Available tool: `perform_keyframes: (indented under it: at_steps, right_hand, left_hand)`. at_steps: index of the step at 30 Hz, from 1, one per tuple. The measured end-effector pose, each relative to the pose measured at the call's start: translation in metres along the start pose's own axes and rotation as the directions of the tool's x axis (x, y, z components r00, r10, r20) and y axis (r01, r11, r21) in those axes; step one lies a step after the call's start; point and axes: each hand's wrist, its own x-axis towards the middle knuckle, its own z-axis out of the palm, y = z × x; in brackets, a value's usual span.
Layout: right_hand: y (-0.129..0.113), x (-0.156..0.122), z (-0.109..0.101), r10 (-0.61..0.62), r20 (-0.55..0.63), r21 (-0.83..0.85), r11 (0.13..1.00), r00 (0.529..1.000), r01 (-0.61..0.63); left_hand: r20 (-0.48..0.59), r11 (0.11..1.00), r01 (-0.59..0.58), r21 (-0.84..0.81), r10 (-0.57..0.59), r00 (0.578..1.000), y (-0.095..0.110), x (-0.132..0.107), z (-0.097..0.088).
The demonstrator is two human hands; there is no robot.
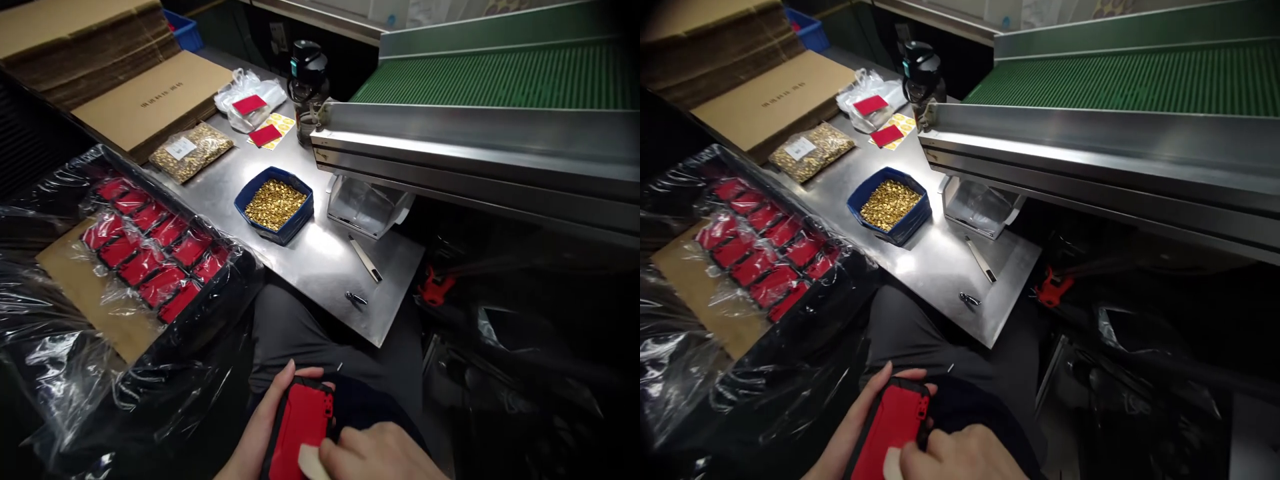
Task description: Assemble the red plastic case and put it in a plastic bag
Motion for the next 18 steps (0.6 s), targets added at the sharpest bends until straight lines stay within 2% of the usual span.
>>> perform_keyframes:
  at_steps: [4,9,14,18]
  right_hand:
    - [0.004,0.003,0.007,0.02,-0.035,-0.088,0.996,0.999,-0.023]
    - [0.001,-0.004,0.001,0.014,0.093,0.002,1.0,0.996,-0.014]
    - [0.0,-0.008,-0.002,0.089,0.057,0.052,0.994,0.994,-0.092]
    - [-0.004,-0.01,0.0,0.046,0.021,0.04,0.998,0.999,-0.047]
  left_hand:
    - [-0.021,0.997,0.079,-0.008,-0.079,0.997,-0.007,0.004,0.0]
    - [0.024,0.998,0.054,0.035,-0.055,0.998,-0.014,0.01,-0.008]
    - [0.012,0.997,0.044,0.055,-0.045,0.999,-0.014,0.01,-0.009]
    - [0.038,0.996,0.051,0.078,-0.054,0.998,-0.014,0.008,-0.009]
